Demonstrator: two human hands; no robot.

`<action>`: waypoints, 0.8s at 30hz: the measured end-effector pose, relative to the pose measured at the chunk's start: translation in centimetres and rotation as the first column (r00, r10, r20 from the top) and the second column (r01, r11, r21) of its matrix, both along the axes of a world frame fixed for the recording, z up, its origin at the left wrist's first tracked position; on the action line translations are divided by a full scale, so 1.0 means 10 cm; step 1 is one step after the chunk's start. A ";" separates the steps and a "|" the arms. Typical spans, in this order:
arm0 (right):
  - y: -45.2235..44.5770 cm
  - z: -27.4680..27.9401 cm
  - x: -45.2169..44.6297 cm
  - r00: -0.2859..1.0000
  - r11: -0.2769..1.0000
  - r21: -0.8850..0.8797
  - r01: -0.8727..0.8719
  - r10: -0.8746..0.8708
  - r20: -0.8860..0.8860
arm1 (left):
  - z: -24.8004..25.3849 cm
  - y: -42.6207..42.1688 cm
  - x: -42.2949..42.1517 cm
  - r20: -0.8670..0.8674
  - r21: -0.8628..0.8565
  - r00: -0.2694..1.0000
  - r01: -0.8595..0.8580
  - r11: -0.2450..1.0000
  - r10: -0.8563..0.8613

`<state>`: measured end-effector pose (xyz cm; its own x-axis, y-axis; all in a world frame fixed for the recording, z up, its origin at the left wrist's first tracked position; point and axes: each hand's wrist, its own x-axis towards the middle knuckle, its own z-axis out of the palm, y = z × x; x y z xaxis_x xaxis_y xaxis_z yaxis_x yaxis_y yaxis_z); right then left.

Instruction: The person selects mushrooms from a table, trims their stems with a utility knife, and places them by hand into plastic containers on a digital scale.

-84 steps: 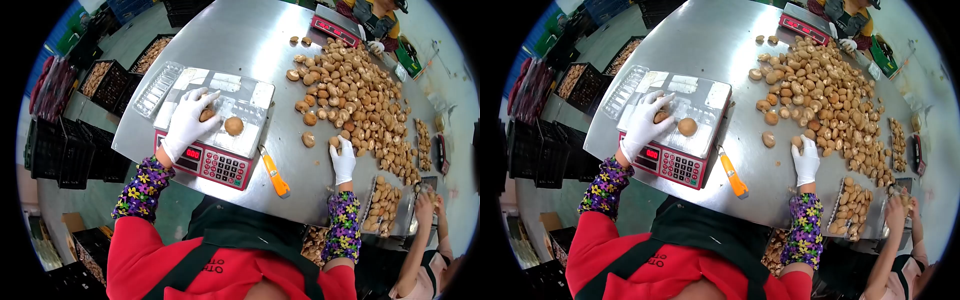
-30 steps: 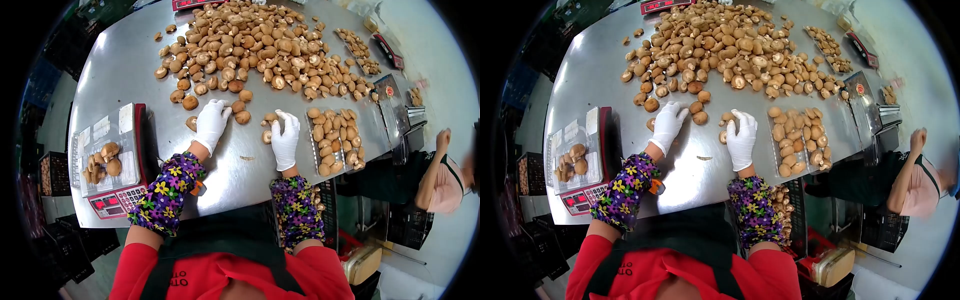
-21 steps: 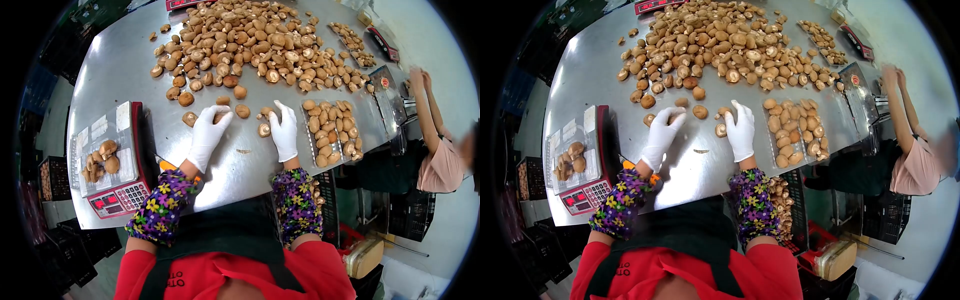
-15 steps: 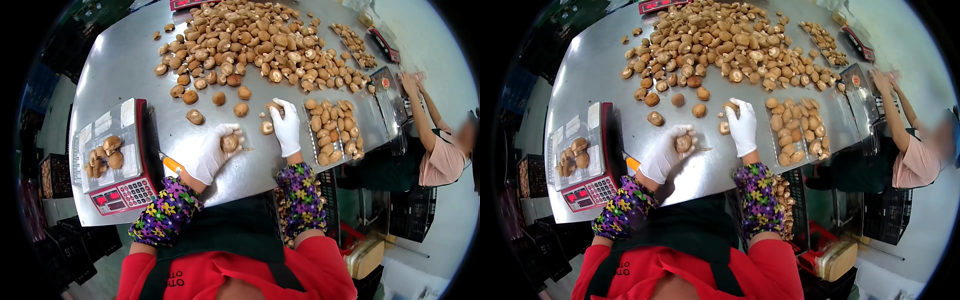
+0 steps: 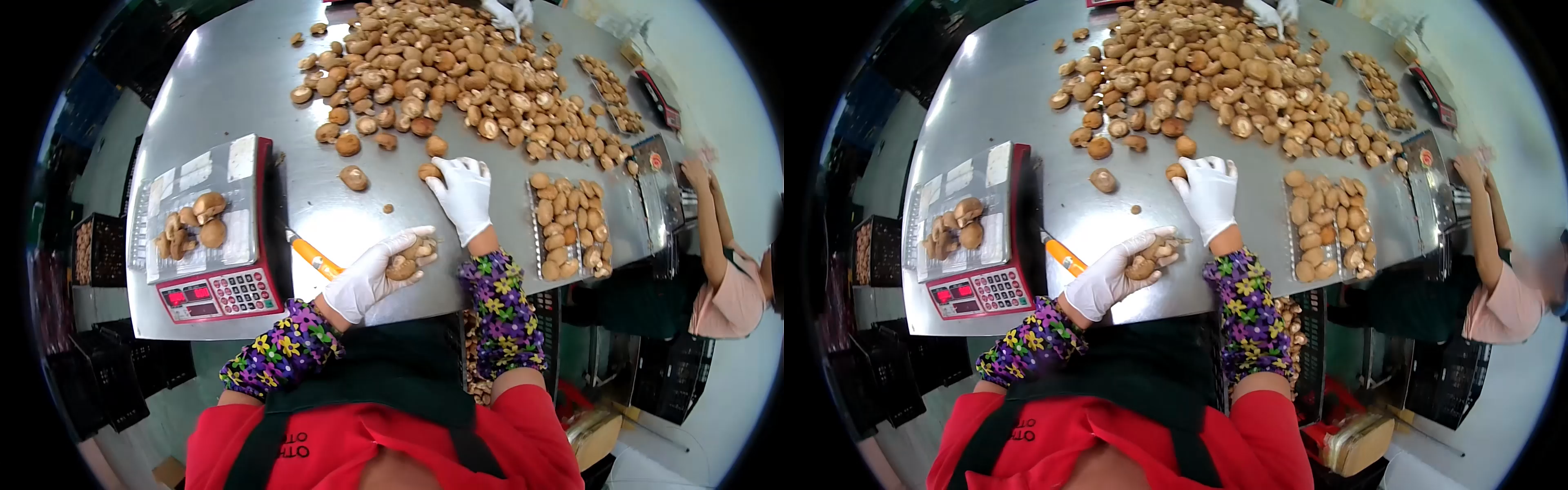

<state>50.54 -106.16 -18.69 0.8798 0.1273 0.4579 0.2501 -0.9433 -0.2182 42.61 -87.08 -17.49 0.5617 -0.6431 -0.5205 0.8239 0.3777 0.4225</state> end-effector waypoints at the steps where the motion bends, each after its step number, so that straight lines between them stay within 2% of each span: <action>1: 0.03 0.00 0.02 1.000 1.000 0.002 -0.005 0.005 0.000 | 0.01 0.04 0.03 0.004 0.003 1.000 -0.019 1.000 0.019; 2: 0.09 0.16 -0.07 0.998 0.993 0.099 -0.059 0.055 0.040 | 0.01 0.08 0.05 -0.054 -0.056 0.998 -0.037 0.998 0.034; 3: 0.13 0.32 -0.18 0.997 0.992 0.098 -0.075 0.072 0.037 | 0.01 0.11 0.06 -0.114 -0.116 0.993 -0.056 0.992 0.042; 5: 0.19 0.57 -0.41 0.888 0.843 0.402 -0.356 0.440 -0.136 | 0.04 0.15 0.05 -0.130 -0.091 0.988 -0.096 0.991 0.084; 7: 0.27 0.61 -0.47 0.862 0.798 0.469 -0.379 0.489 -0.135 | 0.08 0.19 0.04 -0.096 -0.156 0.982 -0.178 0.972 0.164; 8: 0.31 0.62 -0.48 0.838 0.748 0.532 -0.397 0.531 -0.122 | -0.08 0.20 0.07 -0.187 -0.169 0.968 -0.201 0.965 0.169; 9: 0.34 0.59 -0.44 0.834 0.744 0.534 -0.402 0.538 -0.123 | -0.22 0.22 0.04 -0.189 -0.167 0.966 -0.209 0.963 0.177; 11: 0.43 0.49 -0.19 0.876 0.801 0.533 -0.273 0.436 -0.207 | -0.28 0.26 -0.01 -0.197 -0.285 0.966 -0.222 0.932 0.170; 13: 0.57 0.26 0.07 0.843 0.784 0.529 -0.325 0.494 -0.213 | -0.15 0.37 -0.07 -0.190 -0.297 0.970 -0.204 0.933 0.151; 16: 0.92 0.15 0.21 0.865 0.904 0.196 -0.379 0.422 -0.271 | 0.20 0.68 -0.35 -0.067 -0.238 0.985 -0.170 0.956 0.159; 17: 1.02 0.09 0.25 0.849 0.886 0.204 -0.416 0.458 -0.263 | 0.49 0.83 -0.41 0.027 -0.159 0.991 -0.128 0.979 0.134; 19: 1.14 -0.04 0.30 0.911 0.940 0.010 -0.341 0.334 -0.242 | 0.82 1.19 -0.61 0.248 -0.149 0.924 -0.261 0.954 0.292; 20: 1.15 -0.08 0.34 0.910 0.938 0.045 -0.344 0.345 -0.230 | 0.92 1.40 -0.61 0.457 -0.049 0.827 -0.345 0.937 0.328; 21: 1.13 -0.14 0.37 0.913 0.937 0.075 -0.342 0.350 -0.210 | 1.01 1.58 -0.61 0.736 0.162 0.627 -0.529 0.833 0.256; 22: 1.15 -0.13 0.36 0.899 0.890 0.252 -0.379 0.419 -0.127 | 1.11 1.83 -0.58 0.868 0.398 0.496 -0.720 0.569 0.021; 23: 1.24 -0.01 0.31 0.895 0.886 0.252 -0.388 0.428 -0.127 | 1.14 2.04 -0.47 0.963 0.255 0.213 -0.920 0.298 -0.166; 24: 1.34 0.22 0.21 0.847 0.795 0.439 -0.419 0.516 -0.126 | 1.11 2.28 -0.37 0.964 0.205 0.176 -0.970 0.133 -0.201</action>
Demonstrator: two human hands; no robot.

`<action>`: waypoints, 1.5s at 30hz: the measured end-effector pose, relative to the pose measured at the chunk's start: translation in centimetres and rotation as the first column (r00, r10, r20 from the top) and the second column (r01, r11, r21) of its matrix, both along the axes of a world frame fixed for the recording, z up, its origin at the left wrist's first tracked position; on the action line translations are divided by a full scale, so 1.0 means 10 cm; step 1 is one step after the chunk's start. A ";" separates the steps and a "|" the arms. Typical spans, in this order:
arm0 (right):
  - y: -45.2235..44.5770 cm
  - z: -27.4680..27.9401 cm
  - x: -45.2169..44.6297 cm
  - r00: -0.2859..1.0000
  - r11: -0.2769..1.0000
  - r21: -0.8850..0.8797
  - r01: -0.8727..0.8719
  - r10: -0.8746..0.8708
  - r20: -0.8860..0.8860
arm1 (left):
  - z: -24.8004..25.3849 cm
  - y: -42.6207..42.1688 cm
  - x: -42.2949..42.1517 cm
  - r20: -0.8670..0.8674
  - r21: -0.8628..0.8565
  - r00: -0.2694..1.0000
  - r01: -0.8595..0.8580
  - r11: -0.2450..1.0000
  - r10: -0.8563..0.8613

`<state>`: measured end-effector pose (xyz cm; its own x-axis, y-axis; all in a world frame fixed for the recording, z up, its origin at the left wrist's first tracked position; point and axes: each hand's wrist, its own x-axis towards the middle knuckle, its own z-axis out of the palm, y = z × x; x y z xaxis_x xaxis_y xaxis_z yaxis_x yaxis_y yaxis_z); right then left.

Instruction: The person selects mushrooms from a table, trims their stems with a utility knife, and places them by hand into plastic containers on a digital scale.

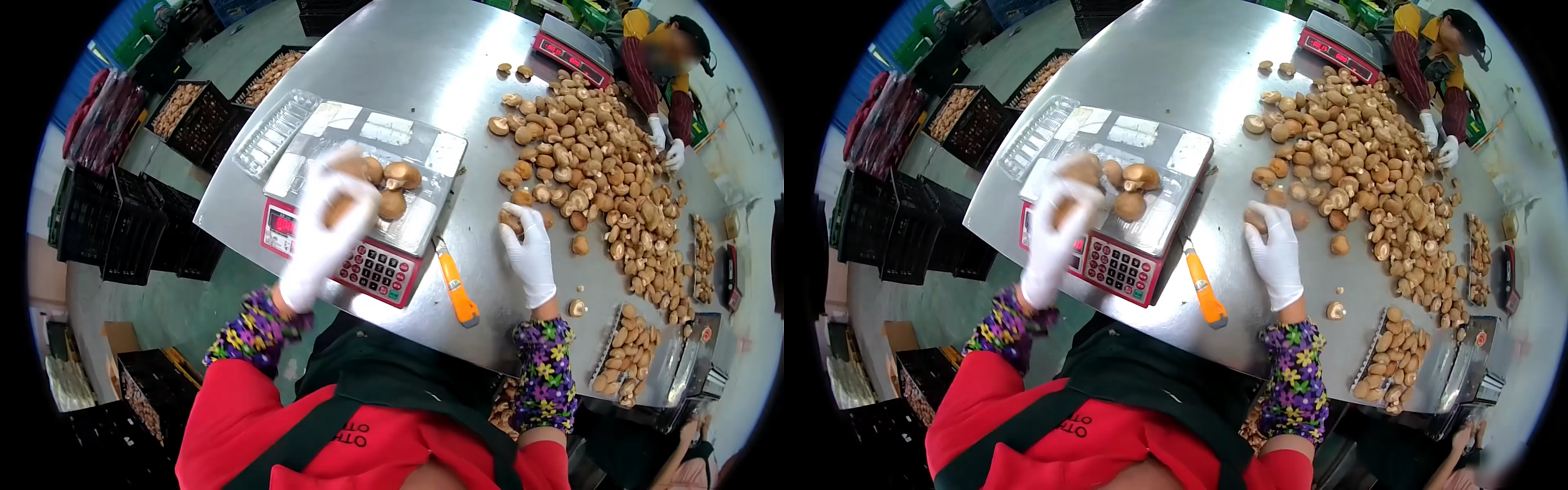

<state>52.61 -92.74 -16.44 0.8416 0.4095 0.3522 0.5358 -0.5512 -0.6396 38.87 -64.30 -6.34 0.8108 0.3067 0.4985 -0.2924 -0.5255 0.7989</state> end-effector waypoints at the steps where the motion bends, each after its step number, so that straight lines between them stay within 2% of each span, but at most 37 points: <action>1: 0.10 0.24 -0.11 0.993 0.982 0.177 -0.060 0.077 -0.090 | 0.04 0.23 0.11 0.055 0.049 0.996 -0.072 0.996 0.069; 2: 0.22 0.46 -0.21 0.993 0.984 0.172 -0.055 0.071 -0.093 | 0.08 0.41 0.19 0.058 0.080 0.992 -0.115 0.990 0.110; 4: 0.51 0.82 -0.41 0.967 0.960 0.178 -0.214 0.234 -0.098 | 0.04 0.70 0.41 0.105 0.287 0.987 -0.144 0.947 0.118; 5: 0.67 0.90 -0.47 0.964 0.954 0.144 -0.262 0.267 -0.014 | 0.04 0.77 0.48 0.109 0.376 0.987 -0.148 0.915 0.115; 8: 1.01 0.76 -0.51 0.961 0.956 0.108 -0.273 0.276 -0.010 | -0.08 0.83 0.52 -0.074 0.472 0.992 -0.053 0.880 0.099; 9: 1.09 0.64 -0.47 0.959 0.963 0.027 -0.269 0.265 0.095 | -0.13 0.87 0.52 -0.227 0.463 0.971 0.041 0.886 0.073; 10: 1.16 0.62 -0.45 0.944 0.965 -0.053 -0.257 0.262 0.200 | -0.07 0.87 0.49 -0.229 0.434 0.971 0.039 0.900 0.068; 11: 1.18 0.62 -0.44 0.943 0.965 -0.054 -0.258 0.263 0.202 | 0.00 0.86 0.46 -0.233 0.406 0.970 0.038 0.913 0.063; 12: 1.18 0.64 -0.46 0.958 0.975 0.015 -0.222 0.216 0.188 | -0.04 0.93 0.48 -0.230 0.405 0.971 0.035 0.914 0.065; 14: 1.15 0.66 -0.48 0.979 0.977 0.131 -0.170 0.152 0.136 | -0.23 1.09 0.49 -0.049 0.027 0.999 -0.005 1.000 0.006; 17: 1.06 0.65 -0.50 0.991 0.982 0.164 -0.088 0.070 0.116 | -0.32 1.17 0.45 -0.085 0.072 0.996 0.021 0.997 -0.015; 18: 1.04 0.64 -0.51 0.993 0.981 0.177 -0.083 0.066 0.099 | -0.33 1.17 0.41 -0.225 0.094 0.972 0.084 0.992 -0.061; 19: 1.05 0.64 -0.50 0.993 0.981 0.177 -0.084 0.067 0.100 | -0.30 1.10 0.39 -0.148 0.258 0.988 0.074 0.963 -0.036; 22: 1.08 0.69 -0.50 0.991 0.994 0.087 -0.061 0.049 0.127 | -0.31 1.07 0.37 -0.079 0.209 0.995 0.078 0.975 -0.063; 24: 1.26 0.85 -0.41 0.963 0.996 0.034 -0.086 0.074 0.259 | -0.40 1.05 0.36 0.060 0.012 0.998 -0.026 1.000 0.025; 25: 1.37 0.88 -0.36 0.962 0.995 0.039 -0.087 0.074 0.263 | -0.40 1.04 0.31 0.063 0.017 0.998 -0.027 0.999 0.026; 27: 1.61 0.95 -0.25 0.909 0.980 -0.189 -0.065 0.136 0.394 | -0.38 1.01 0.22 -0.091 -0.009 0.993 -0.072 0.997 0.071; 28: 1.72 0.89 -0.20 0.896 0.966 -0.256 -0.044 0.152 0.416 | -0.57 1.11 0.24 -0.025 0.077 0.999 -0.026 0.997 0.028; 29: 1.79 0.83 -0.19 0.893 0.968 -0.248 -0.045 0.150 0.425 | -0.62 1.13 0.22 -0.067 0.093 0.997 -0.029 0.995 0.035; 31: 1.91 0.79 -0.19 0.920 0.858 -0.512 -0.046 0.236 0.313 | -0.64 1.08 0.20 -0.037 -0.050 0.997 -0.070 0.996 0.068; 32: 1.94 0.85 -0.22 0.951 0.833 -0.547 -0.078 0.227 0.210 | -0.59 1.06 0.19 -0.021 -0.025 0.998 -0.063 0.998 0.063; 33: 1.95 0.83 -0.23 0.950 0.833 -0.547 -0.080 0.230 0.212 | -0.53 1.06 0.15 -0.032 0.077 0.997 -0.064 0.995 0.067; 35: 1.92 0.82 -0.27 0.876 0.934 -0.343 -0.098 0.245 0.416 | -0.55 1.09 0.13 -0.009 0.180 0.998 -0.059 0.982 0.062; 36: 1.87 0.83 -0.29 0.902 0.958 -0.274 -0.084 0.190 0.388 | -0.55 1.08 0.10 -0.011 0.179 0.998 -0.054 0.982 0.057; 38: 1.63 1.00 -0.39 0.936 0.995 -0.074 -0.073 0.094 0.338 | -0.40 1.02 0.07 0.087 0.354 0.986 -0.167 0.920 0.145; 39: 1.47 1.02 -0.43 0.946 0.996 0.038 -0.084 0.068 0.318 | -0.32 1.03 0.08 0.085 0.354 0.988 -0.152 0.923 0.129; 41: 1.06 1.07 -0.63 0.981 0.990 0.143 0.008 -0.036 0.192 | -0.24 1.00 0.13 0.003 0.593 1.000 -0.008 0.805 0.007; 42: 0.81 1.04 -0.73 0.973 0.991 0.118 0.058 -0.083 0.216 | -0.29 1.01 0.16 -0.054 0.654 0.998 0.052 0.755 -0.022; 45: 0.04 0.95 -1.14 0.948 0.969 0.033 0.245 -0.246 0.201 | -0.35 1.03 0.27 -0.011 0.477 0.999 0.052 0.877 -0.053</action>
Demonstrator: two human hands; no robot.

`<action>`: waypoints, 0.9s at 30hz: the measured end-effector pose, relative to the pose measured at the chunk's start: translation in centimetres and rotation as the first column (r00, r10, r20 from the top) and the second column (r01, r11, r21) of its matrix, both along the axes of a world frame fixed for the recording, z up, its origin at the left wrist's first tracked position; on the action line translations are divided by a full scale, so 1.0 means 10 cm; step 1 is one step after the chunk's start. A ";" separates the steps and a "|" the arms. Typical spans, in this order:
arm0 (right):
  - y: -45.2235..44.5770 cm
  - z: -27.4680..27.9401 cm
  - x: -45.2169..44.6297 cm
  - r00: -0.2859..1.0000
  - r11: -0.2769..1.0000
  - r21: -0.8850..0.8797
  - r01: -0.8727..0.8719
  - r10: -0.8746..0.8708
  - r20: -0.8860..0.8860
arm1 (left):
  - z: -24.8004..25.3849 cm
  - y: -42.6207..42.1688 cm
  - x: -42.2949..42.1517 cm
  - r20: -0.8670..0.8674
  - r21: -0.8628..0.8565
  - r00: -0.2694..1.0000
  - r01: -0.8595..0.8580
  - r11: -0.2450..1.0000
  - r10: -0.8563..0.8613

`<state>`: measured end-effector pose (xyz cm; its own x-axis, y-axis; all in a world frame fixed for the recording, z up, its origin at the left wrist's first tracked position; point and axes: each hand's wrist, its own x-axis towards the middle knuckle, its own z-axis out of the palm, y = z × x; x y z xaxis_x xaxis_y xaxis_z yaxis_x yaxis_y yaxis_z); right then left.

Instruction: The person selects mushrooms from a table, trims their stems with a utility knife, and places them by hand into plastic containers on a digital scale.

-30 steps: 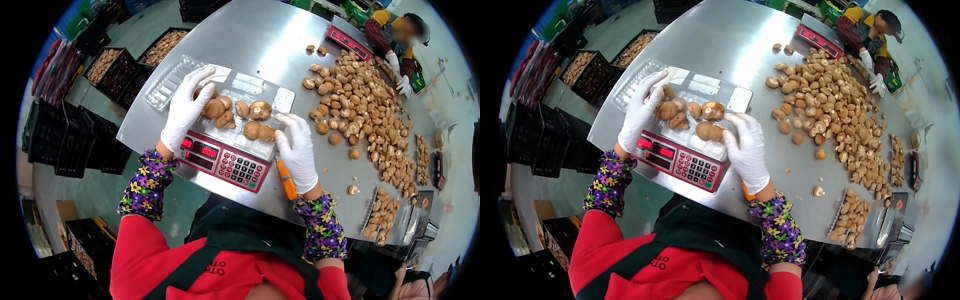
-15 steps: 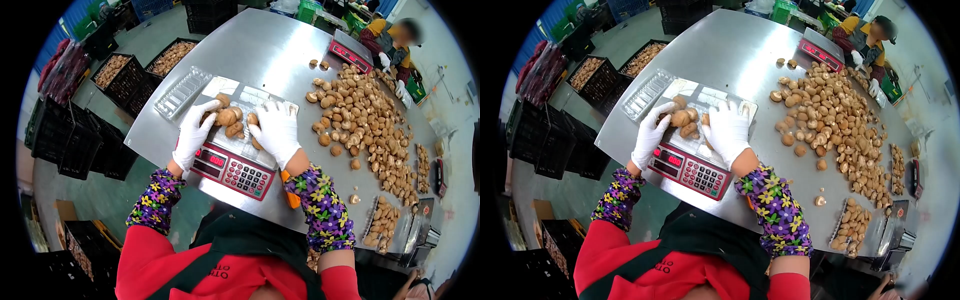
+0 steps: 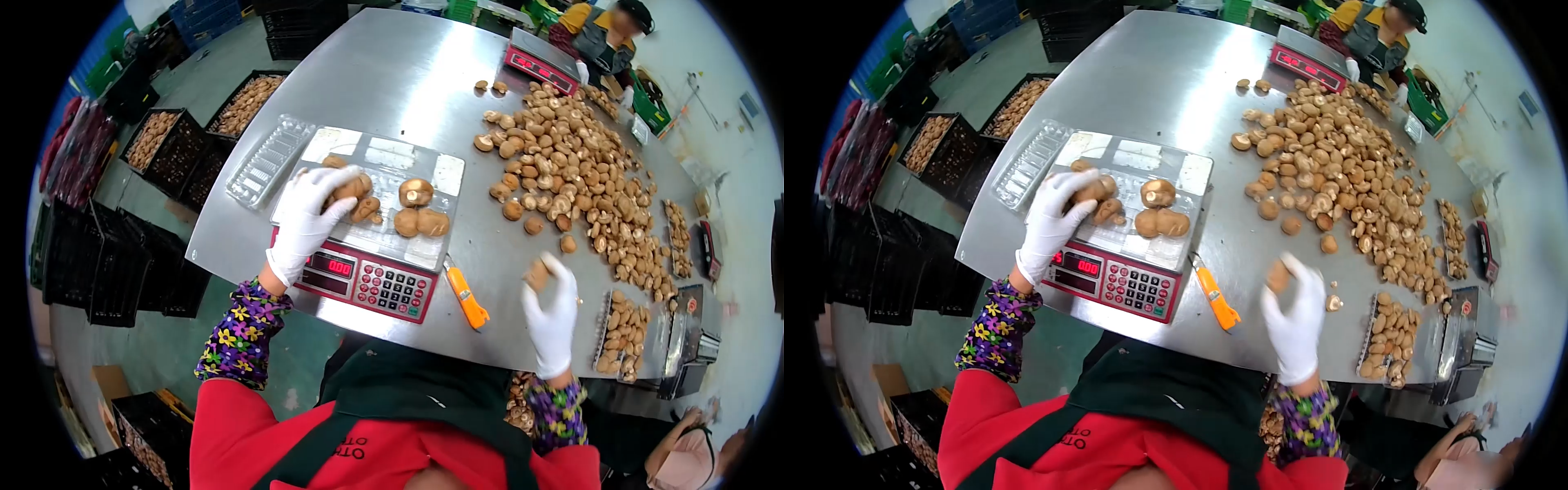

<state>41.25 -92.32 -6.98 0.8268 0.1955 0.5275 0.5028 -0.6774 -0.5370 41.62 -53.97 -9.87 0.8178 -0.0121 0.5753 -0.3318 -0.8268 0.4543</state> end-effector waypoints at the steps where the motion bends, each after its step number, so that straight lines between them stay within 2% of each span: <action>1: -0.26 -0.06 -0.17 0.997 0.997 -0.034 0.073 -0.074 -0.027 | 0.09 -0.08 0.01 0.046 -0.122 0.999 -0.023 0.992 0.029; 2: -0.51 -0.12 -0.36 0.987 0.986 -0.071 0.148 -0.152 -0.054 | 0.12 -0.11 0.02 0.076 -0.079 0.993 -0.084 0.993 0.090; 4: -1.04 -0.35 -0.78 0.952 0.944 -0.204 0.259 -0.285 -0.110 | 0.29 -0.27 0.06 0.138 0.051 0.990 -0.026 0.998 0.018; 6: -1.46 -0.57 -1.27 0.899 0.846 -0.430 0.314 -0.410 -0.151 | 0.24 -0.37 0.09 0.019 0.290 0.999 -0.040 0.956 0.035; 8: -1.91 -0.91 -1.71 0.824 0.732 -0.619 0.283 -0.516 -0.234 | 0.11 -0.45 0.12 -0.069 0.310 0.997 -0.005 0.951 0.027; 10: -2.16 -1.07 -2.05 0.634 0.618 -0.755 0.220 -0.679 -0.371 | 0.26 -0.61 0.07 0.006 0.355 0.998 -0.061 0.933 0.063; 12: -2.30 -1.19 -2.27 0.609 0.517 -0.823 0.236 -0.739 -0.290 | 0.39 -0.79 0.04 0.006 0.201 0.998 -0.056 0.978 0.056; 14: -2.27 -1.17 -2.11 0.704 0.649 -0.658 0.381 -0.665 -0.249 | 0.41 -1.04 -0.01 -0.015 -0.091 0.995 0.095 0.991 -0.096; 16: -2.21 -1.17 -1.67 0.823 0.805 -0.380 0.455 -0.543 -0.165 | 0.36 -1.48 -0.20 -0.117 -0.317 0.949 0.244 0.916 -0.293; 18: -2.01 -0.94 -1.15 0.827 0.816 -0.364 0.450 -0.534 -0.174 | 0.29 -1.96 -0.30 -0.280 -0.424 0.822 0.357 0.833 -0.495; 20: -1.88 -0.91 -0.60 0.877 0.841 -0.306 0.446 -0.478 -0.035 | 0.28 -2.48 -0.33 -0.516 -0.653 0.548 0.245 0.716 -0.658; 22: -1.78 -1.02 -0.12 0.878 0.842 -0.271 0.466 -0.478 0.024 | -0.19 -2.84 -0.29 -0.362 -0.914 0.343 0.054 0.403 -0.867; 24: -1.76 -1.22 0.22 0.876 0.856 -0.297 0.424 -0.471 -0.106 | -0.36 -3.13 -0.23 -0.284 -0.958 0.304 -0.134 0.254 -0.910; 25: -1.80 -1.41 0.36 0.893 0.876 -0.286 0.387 -0.433 -0.118 | -0.34 -3.20 -0.19 -0.331 -0.934 0.274 -0.234 0.271 -0.903; 26: -1.71 -1.35 0.43 0.914 0.924 -0.144 0.355 -0.375 -0.153 | -0.29 -3.26 -0.12 -0.351 -0.911 0.282 -0.322 0.257 -0.893; 27: -1.64 -1.28 0.47 0.942 0.976 0.011 0.219 -0.208 -0.264 | -0.20 -3.34 0.00 -0.420 -0.836 0.297 -0.495 0.238 -0.857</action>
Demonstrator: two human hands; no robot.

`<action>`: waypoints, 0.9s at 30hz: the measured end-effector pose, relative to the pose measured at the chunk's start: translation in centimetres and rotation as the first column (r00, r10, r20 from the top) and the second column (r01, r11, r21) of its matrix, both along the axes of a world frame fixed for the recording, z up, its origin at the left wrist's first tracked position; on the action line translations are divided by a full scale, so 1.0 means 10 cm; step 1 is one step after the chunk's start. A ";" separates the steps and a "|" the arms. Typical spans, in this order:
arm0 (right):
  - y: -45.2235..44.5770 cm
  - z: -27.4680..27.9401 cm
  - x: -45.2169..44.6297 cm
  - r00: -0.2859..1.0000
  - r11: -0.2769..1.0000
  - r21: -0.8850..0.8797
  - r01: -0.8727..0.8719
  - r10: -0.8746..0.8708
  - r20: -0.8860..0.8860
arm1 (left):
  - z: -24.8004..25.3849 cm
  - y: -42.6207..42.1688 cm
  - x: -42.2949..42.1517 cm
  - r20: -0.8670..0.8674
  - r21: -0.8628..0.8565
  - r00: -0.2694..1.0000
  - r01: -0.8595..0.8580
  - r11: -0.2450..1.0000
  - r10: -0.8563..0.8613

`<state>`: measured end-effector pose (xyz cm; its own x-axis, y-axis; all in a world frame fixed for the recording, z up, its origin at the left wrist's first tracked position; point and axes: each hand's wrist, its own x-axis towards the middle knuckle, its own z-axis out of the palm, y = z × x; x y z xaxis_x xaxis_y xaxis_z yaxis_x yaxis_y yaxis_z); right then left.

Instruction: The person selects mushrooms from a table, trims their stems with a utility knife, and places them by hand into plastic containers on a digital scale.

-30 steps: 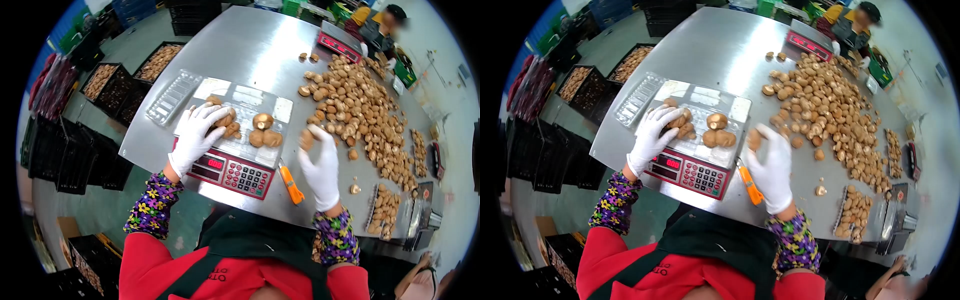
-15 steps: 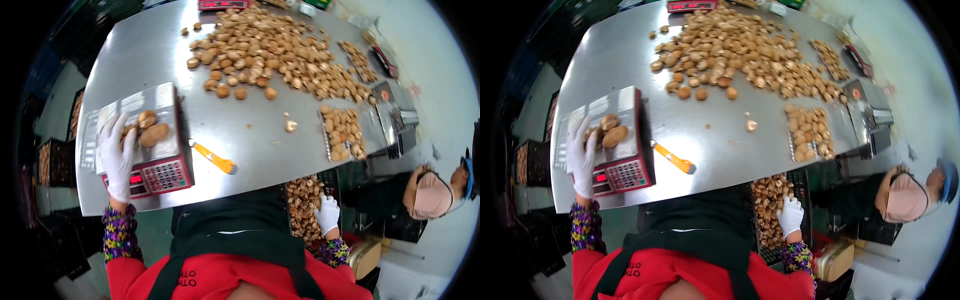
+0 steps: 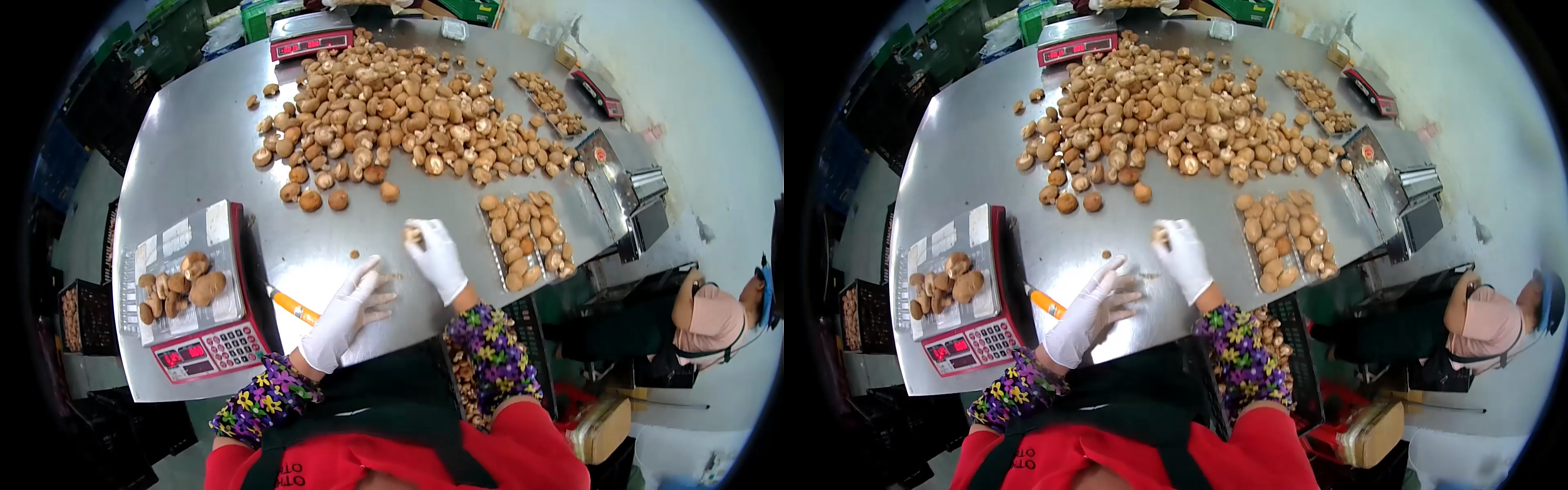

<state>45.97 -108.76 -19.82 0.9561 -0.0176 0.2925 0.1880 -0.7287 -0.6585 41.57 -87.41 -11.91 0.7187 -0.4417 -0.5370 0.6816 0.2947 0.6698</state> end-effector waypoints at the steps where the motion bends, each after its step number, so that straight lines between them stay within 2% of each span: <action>1: 0.13 0.28 -0.01 0.988 0.974 0.186 -0.131 0.144 -0.058 | 0.10 -0.07 0.10 -0.178 0.031 0.980 -0.088 0.996 0.092; 2: 0.24 0.54 -0.01 0.937 0.923 0.248 -0.294 0.330 -0.118 | 0.04 -0.05 0.16 -0.177 0.030 0.980 -0.091 0.995 0.095; 3: 0.30 0.70 0.02 0.850 0.841 0.321 -0.435 0.501 -0.162 | -0.08 -0.01 0.21 -0.180 -0.139 0.978 -0.128 0.982 0.102; 4: 0.27 0.73 0.18 0.780 0.785 0.249 -0.567 0.609 -0.144 | -0.21 0.04 0.27 -0.180 -0.306 0.978 -0.160 0.939 0.108; 7: -0.04 0.84 1.02 0.947 0.948 -0.059 -0.314 0.317 0.055 | -0.67 0.17 0.39 -0.137 -0.275 0.990 -0.051 0.960 0.013; 8: -0.17 0.87 1.34 0.970 0.970 -0.144 -0.194 0.212 0.118 | -0.48 0.12 0.36 -0.215 -0.182 0.973 -0.120 0.976 0.080; 9: -0.28 0.87 1.63 0.997 0.951 -0.309 0.011 0.013 0.074 | -0.48 0.12 0.35 -0.214 -0.184 0.973 -0.126 0.975 0.085; 11: -0.57 0.62 2.24 0.991 0.873 -0.470 0.128 -0.099 0.086 | -0.53 0.17 0.30 -0.255 -0.232 0.965 -0.117 0.966 0.056; 13: -0.56 0.59 2.50 0.981 0.807 -0.565 0.172 -0.194 0.021 | -0.61 0.22 0.29 -0.233 -0.156 0.971 -0.087 0.984 0.049; 16: -0.50 0.54 2.71 0.981 0.766 -0.629 0.134 -0.193 -0.026 | -0.54 0.25 0.28 -0.241 -0.161 0.964 -0.152 0.975 0.111; 19: -0.46 0.45 2.74 0.981 0.765 -0.615 0.190 -0.165 0.097 | -0.51 0.28 0.29 -0.243 -0.101 0.960 -0.171 0.980 0.143; 23: -0.37 0.33 2.64 0.968 0.686 -0.689 0.235 -0.104 0.227 | -0.52 0.22 0.29 -0.262 -0.072 0.958 -0.142 0.987 0.118; 27: -0.33 0.34 2.77 0.965 0.681 -0.684 0.261 -0.154 0.214 | -0.53 0.19 0.25 -0.252 -0.103 0.967 -0.072 0.992 0.044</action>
